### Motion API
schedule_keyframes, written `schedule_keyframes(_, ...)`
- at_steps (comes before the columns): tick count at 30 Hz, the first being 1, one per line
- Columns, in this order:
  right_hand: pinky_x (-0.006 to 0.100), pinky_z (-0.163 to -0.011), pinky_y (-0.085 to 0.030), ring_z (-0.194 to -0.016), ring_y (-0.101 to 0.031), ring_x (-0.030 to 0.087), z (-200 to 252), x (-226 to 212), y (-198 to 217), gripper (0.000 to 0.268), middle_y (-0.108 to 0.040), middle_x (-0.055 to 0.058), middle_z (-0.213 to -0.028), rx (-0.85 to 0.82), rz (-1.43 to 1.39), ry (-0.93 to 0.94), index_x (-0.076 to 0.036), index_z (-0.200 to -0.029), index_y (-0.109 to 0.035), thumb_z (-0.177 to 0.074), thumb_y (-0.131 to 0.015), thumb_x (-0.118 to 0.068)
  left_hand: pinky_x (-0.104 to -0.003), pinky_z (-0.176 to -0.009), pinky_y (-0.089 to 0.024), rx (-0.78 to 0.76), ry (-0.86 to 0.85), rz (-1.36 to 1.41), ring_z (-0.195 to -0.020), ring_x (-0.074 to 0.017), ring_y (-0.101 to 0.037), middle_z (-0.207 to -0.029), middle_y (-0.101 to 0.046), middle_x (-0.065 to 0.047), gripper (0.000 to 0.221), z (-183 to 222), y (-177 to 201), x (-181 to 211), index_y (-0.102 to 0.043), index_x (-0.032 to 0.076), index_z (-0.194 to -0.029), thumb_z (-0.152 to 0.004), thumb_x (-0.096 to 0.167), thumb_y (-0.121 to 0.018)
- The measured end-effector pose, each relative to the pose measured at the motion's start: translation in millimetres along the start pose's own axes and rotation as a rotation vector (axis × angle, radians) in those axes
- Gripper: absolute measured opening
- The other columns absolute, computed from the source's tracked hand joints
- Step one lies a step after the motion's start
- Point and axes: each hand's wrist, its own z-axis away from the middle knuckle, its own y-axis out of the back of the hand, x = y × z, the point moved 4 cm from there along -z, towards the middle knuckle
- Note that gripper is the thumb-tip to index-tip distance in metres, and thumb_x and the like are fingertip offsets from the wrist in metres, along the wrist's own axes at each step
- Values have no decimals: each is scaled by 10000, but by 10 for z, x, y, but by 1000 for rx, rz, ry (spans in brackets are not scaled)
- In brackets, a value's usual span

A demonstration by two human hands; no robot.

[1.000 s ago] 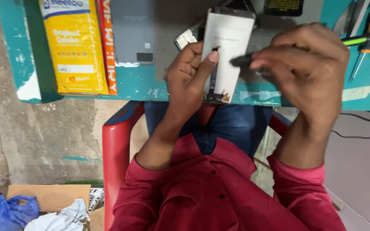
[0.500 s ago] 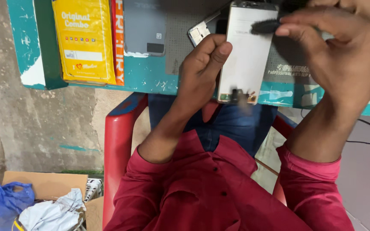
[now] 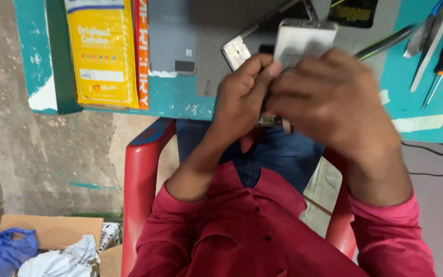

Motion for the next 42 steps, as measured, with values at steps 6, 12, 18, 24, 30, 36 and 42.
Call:
schedule_keyframes(6, 309, -676, -413, -797, -624, 124, 22, 177, 40, 160, -701, -76, -889, 148, -64, -112, -202, -891, -809, -768, -907, -233, -203, -606, -496, -3, 62, 47, -689, -17, -585, -797, -687, 35, 289, -20, -37, -53, -693, 51, -1179, -1079, 287, -559)
schedule_keyframes(12, 354, -734, -440, -876, -647, 188, 158, 282, -23, 176, -692, 1, -952, 228, -255, -199, -128, -935, -796, -829, -930, -174, -208, -734, -505, -57, 48, 60, -787, -23, -589, -827, -675, 3, 316, 14, -7, -180, -719, 0, -1205, -1172, 281, -578)
schedule_keyframes(18, 357, -742, -467, -872, -633, 211, 332, 371, -140, 180, -679, 40, -913, 268, -322, -355, -59, -957, -810, -842, -930, -130, -242, -813, -596, -265, 122, 278, -994, -150, -727, -1094, -732, -137, 567, -1, -86, -195, -473, -61, -1374, -904, 31, -776)
schedule_keyframes(24, 325, -698, -457, -870, -639, 201, 507, 479, -114, 83, -699, 51, -970, 313, -310, -402, -82, -1021, -826, -951, -858, -50, -296, -962, -628, -195, 10, 437, -1091, -184, -726, -1183, -711, -193, 462, 5, -69, -250, -527, -99, -1354, -962, -16, -758)
schedule_keyframes(30, 339, -720, -443, -886, -671, 179, 554, 418, -121, 114, -732, 33, -1001, 326, -138, -316, -127, -956, -828, -952, -837, -14, -286, -974, -611, -180, -5, 455, -1092, -173, -720, -1205, -700, -192, 454, 0, -87, -273, -520, -95, -1343, -958, -32, -754)
schedule_keyframes(36, 363, -595, -399, -689, -576, 202, 398, 319, -23, 123, -717, 53, -825, 356, -113, -202, -91, -832, -823, -746, -895, -140, -286, -937, -614, -133, 43, 461, -1066, -183, -720, -1180, -701, -195, 453, -11, -86, -234, -515, -103, -1314, -934, -42, -753)
schedule_keyframes(42, 269, -736, -463, -908, -614, 175, 973, 925, -149, 141, -668, 159, -1043, 547, -192, -585, 26, -1126, -794, -1014, -774, 109, -296, -951, -606, -56, 29, 525, -1063, -185, -712, -1172, -702, -190, 383, 23, -87, -344, -540, -103, -1307, -979, -23, -720)
